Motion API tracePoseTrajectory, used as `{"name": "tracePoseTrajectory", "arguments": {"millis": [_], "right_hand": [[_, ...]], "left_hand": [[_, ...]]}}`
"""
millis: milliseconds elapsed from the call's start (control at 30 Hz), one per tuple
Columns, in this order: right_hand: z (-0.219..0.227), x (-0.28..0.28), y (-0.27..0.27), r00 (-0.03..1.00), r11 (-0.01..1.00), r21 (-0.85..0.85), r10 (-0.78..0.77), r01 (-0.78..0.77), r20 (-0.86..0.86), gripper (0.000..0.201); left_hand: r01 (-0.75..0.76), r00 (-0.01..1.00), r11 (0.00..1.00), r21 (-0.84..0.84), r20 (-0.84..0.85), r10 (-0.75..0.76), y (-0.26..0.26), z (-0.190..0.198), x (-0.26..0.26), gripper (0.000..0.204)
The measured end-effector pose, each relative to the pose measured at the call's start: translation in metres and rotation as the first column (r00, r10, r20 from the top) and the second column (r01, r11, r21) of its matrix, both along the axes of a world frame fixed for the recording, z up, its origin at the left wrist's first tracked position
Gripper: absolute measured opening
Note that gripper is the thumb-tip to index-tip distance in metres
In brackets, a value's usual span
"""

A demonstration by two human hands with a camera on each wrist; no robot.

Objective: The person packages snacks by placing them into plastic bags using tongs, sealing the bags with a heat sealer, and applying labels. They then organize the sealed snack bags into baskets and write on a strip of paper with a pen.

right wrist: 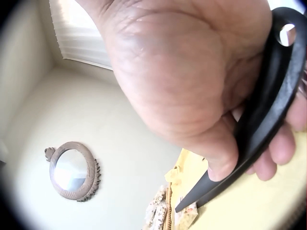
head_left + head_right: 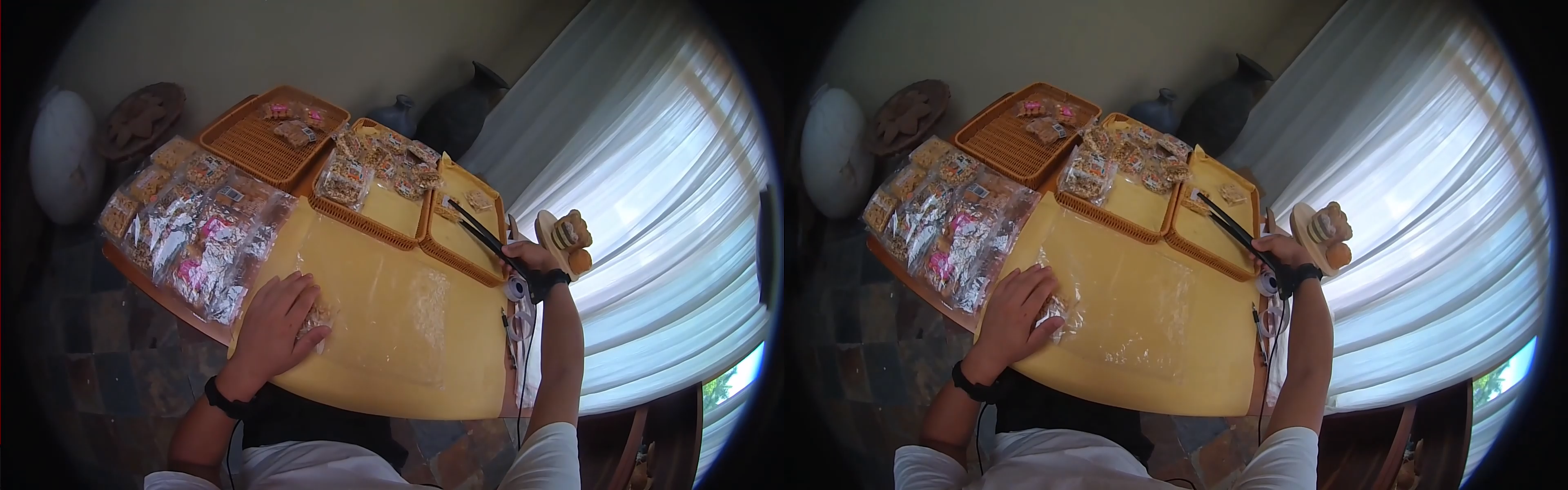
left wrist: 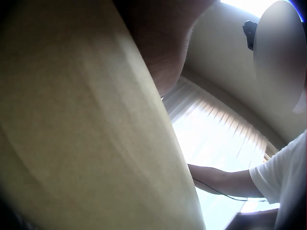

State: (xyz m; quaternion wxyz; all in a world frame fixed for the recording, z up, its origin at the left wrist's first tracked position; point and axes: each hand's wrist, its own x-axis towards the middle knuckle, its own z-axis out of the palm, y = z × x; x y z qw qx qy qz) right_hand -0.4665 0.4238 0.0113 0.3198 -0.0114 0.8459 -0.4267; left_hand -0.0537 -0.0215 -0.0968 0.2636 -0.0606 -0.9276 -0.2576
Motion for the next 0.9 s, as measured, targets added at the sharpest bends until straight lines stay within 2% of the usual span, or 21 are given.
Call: {"name": "tracePoseTrajectory", "arguments": {"millis": [100,267,567,600,700,733,833,900], "right_hand": [[-0.005,0.004,-0.01,0.999,0.999,-0.02,-0.027,0.028,0.017,0.021],[-0.012,0.002,-0.003,0.996,0.996,-0.031,0.086,-0.086,-0.011,0.019],[-0.018,0.03,0.025,0.999,0.997,-0.063,0.041,-0.041,-0.004,0.021],[-0.018,0.036,0.029,0.999,0.997,-0.064,0.032,-0.031,0.008,0.021],[-0.017,0.057,0.053,0.999,0.977,-0.212,0.038,-0.033,0.022,0.023],[-0.012,0.07,0.057,0.999,0.98,-0.194,0.045,-0.046,-0.01,0.023],[-0.002,0.12,0.08,0.999,0.99,-0.13,-0.051,0.048,-0.017,0.022],[0.002,0.155,0.099,1.0,0.992,-0.12,-0.028,0.028,0.0,0.022]], "left_hand": [[0.002,1.0,1.0,0.012,0.006,-0.002,0.0,-0.003,0.0,0.059],[0.014,1.0,1.0,0.011,-0.012,-0.014,0.0,-0.004,-0.002,0.057],[0.005,1.0,1.0,-0.017,-0.03,-0.005,0.001,-0.001,-0.002,0.058],[0.014,1.0,1.0,-0.017,-0.018,-0.014,0.001,0.0,-0.002,0.058],[0.0,1.0,1.0,-0.025,-0.028,-0.001,0.001,-0.001,-0.002,0.058],[0.012,1.0,1.0,-0.026,-0.012,-0.013,0.002,-0.001,-0.002,0.058],[0.02,1.0,0.999,-0.035,-0.005,-0.02,0.003,-0.001,-0.004,0.058],[0.018,1.0,0.998,-0.053,-0.009,-0.019,0.002,-0.001,-0.004,0.058]]}}
